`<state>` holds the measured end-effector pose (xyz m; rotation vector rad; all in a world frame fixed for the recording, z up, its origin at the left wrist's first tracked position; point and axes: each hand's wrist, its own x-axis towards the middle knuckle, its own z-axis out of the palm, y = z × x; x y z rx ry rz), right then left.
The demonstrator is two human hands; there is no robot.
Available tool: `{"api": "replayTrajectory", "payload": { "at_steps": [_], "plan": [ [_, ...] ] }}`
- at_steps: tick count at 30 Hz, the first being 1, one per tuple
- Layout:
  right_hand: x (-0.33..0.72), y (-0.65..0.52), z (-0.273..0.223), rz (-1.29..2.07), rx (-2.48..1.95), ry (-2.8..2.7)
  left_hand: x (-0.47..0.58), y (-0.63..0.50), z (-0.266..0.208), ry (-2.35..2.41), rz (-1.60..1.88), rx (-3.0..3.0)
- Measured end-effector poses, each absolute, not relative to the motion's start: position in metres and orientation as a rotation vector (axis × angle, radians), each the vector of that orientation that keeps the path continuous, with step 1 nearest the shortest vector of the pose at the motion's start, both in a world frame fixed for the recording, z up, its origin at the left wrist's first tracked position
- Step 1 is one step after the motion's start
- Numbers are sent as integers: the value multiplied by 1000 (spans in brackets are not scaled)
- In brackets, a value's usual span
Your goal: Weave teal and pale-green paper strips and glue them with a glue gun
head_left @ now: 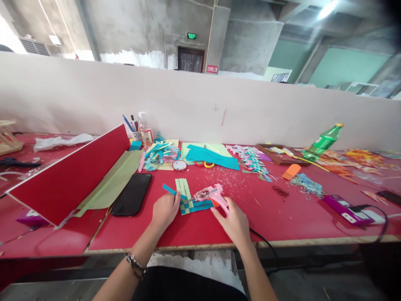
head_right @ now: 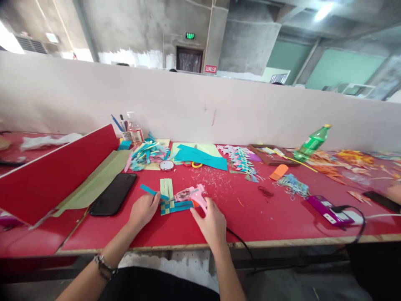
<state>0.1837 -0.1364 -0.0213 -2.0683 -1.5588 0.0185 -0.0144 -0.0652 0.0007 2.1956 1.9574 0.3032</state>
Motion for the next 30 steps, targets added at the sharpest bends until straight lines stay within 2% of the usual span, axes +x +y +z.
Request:
{"api": "replayTrajectory", "payload": {
  "at_steps": [8, 30],
  "plan": [
    [182, -139, -24, -174, -2149, -1564, -15, -65, -1, 1962, 281, 2207],
    [180, -138, -23, -220, -2166, -1686, -14, -66, 0, 1925, 246, 2253]
  ]
}}
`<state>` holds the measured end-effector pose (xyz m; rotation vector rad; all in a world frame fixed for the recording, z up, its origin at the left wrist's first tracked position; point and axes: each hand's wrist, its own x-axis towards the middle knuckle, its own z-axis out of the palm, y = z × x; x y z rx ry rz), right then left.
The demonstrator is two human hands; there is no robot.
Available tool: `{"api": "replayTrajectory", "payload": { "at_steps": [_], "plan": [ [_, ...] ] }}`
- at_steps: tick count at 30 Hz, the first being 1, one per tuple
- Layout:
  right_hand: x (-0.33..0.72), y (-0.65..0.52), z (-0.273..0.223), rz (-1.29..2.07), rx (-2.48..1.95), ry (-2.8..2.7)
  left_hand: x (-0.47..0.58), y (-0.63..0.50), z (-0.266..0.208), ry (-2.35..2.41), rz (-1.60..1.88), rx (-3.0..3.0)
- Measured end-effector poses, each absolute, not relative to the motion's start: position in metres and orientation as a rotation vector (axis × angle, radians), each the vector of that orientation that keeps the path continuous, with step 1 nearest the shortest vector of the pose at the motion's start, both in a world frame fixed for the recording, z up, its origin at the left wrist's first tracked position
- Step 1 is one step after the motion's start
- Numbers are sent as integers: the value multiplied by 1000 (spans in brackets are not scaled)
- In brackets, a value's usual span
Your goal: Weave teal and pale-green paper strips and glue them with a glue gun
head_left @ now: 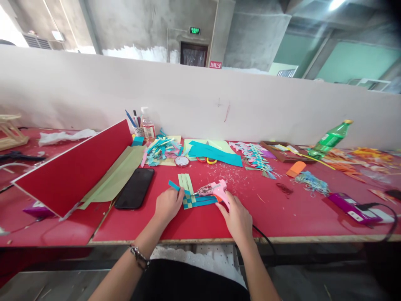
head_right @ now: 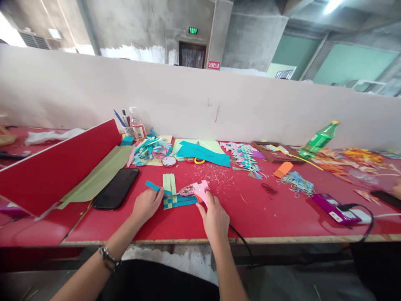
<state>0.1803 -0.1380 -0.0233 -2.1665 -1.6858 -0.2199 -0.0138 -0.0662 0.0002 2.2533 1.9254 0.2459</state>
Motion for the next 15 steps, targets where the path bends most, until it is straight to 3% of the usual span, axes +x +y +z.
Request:
{"api": "replayTrajectory", "payload": {
  "at_steps": [15],
  "plan": [
    [181, -140, -23, -197, -2153, -1721, -12, -65, -1, 1942, 234, 2274]
  ]
}}
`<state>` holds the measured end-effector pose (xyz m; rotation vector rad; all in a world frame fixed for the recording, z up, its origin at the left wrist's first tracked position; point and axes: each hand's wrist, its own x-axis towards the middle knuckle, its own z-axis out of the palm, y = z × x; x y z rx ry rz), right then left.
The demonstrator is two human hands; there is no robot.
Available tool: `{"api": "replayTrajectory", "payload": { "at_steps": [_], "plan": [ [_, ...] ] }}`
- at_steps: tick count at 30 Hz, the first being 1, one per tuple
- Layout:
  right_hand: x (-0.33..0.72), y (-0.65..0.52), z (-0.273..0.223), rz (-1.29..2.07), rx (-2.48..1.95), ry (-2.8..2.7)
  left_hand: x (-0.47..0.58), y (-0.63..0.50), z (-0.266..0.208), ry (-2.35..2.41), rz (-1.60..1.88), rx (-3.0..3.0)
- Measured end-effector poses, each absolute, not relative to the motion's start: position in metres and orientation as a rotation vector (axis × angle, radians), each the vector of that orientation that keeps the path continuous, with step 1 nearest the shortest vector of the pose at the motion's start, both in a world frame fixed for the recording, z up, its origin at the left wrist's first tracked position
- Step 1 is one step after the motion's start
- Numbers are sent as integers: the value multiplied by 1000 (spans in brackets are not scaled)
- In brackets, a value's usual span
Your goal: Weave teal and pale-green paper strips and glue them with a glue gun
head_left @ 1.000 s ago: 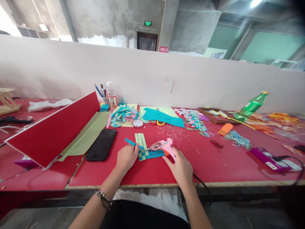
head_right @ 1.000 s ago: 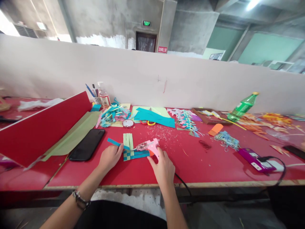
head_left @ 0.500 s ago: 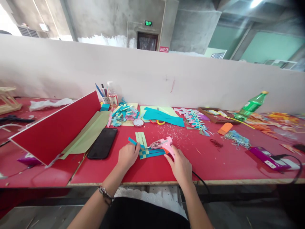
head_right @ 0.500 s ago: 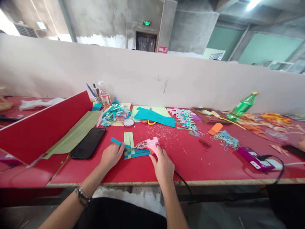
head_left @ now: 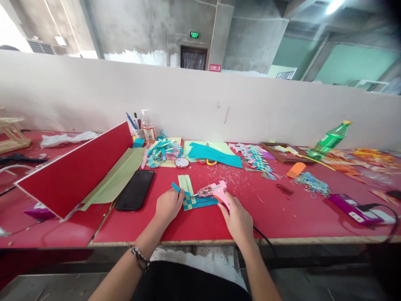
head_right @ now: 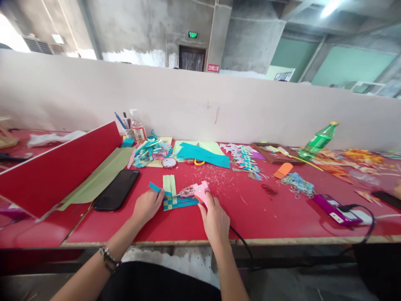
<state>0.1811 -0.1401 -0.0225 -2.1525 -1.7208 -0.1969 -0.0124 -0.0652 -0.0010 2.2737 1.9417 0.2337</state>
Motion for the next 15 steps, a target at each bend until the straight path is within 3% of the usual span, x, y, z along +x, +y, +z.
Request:
{"api": "replayTrajectory", "payload": {
  "at_steps": [15],
  "plan": [
    [195, -142, -20, -302, -2201, -1704, -13, -66, 1, 1907, 242, 2254]
  ]
}}
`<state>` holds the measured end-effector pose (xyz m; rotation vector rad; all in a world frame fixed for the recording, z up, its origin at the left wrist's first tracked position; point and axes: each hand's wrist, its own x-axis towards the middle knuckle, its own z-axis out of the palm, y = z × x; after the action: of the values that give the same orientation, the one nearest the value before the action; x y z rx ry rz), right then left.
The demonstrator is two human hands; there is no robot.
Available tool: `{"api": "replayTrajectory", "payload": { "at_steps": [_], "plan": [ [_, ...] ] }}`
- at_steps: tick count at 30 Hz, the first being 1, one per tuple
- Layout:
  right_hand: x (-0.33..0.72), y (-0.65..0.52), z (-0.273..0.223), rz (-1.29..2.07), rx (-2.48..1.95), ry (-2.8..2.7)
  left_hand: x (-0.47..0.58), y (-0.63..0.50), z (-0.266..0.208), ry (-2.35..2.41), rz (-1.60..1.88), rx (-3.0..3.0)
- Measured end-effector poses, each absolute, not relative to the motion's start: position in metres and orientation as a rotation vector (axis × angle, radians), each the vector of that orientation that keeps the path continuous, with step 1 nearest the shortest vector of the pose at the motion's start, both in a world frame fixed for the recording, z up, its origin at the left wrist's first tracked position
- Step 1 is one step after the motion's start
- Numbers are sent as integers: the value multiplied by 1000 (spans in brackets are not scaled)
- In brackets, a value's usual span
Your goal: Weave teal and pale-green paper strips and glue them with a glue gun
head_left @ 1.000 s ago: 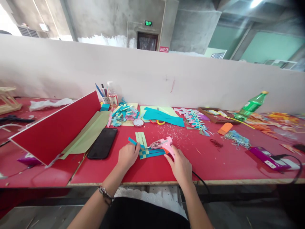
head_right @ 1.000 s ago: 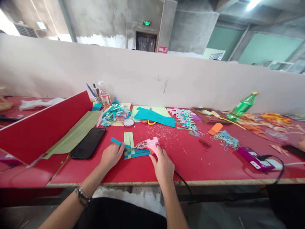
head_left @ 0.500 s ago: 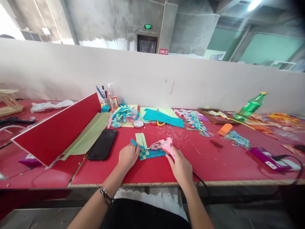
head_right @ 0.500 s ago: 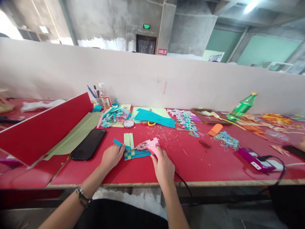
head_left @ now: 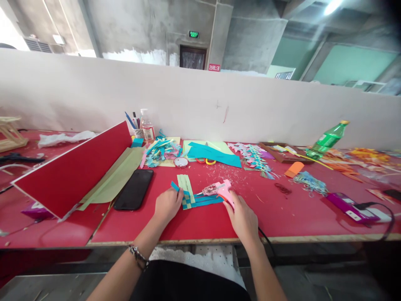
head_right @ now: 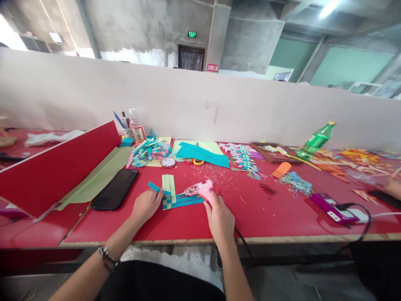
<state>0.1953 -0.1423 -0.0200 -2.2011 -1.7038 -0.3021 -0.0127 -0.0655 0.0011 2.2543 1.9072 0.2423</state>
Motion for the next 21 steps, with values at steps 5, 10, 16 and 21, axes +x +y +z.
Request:
{"api": "replayTrajectory", "payload": {
  "at_steps": [5, 10, 16, 21],
  "plan": [
    [200, -143, -19, -326, -2207, -1693, -13, -65, 1, 1900, 245, 2237],
    [207, -144, -17, -346, -2250, -1671, -13, -65, 1, 1888, 262, 2238],
    [212, -145, -11, -358, -2285, -1672, -12, -65, 0, 1890, 273, 2230],
    [218, -146, -10, -357, -2298, -1649, -12, -65, 2, 1885, 268, 2227]
  ]
}}
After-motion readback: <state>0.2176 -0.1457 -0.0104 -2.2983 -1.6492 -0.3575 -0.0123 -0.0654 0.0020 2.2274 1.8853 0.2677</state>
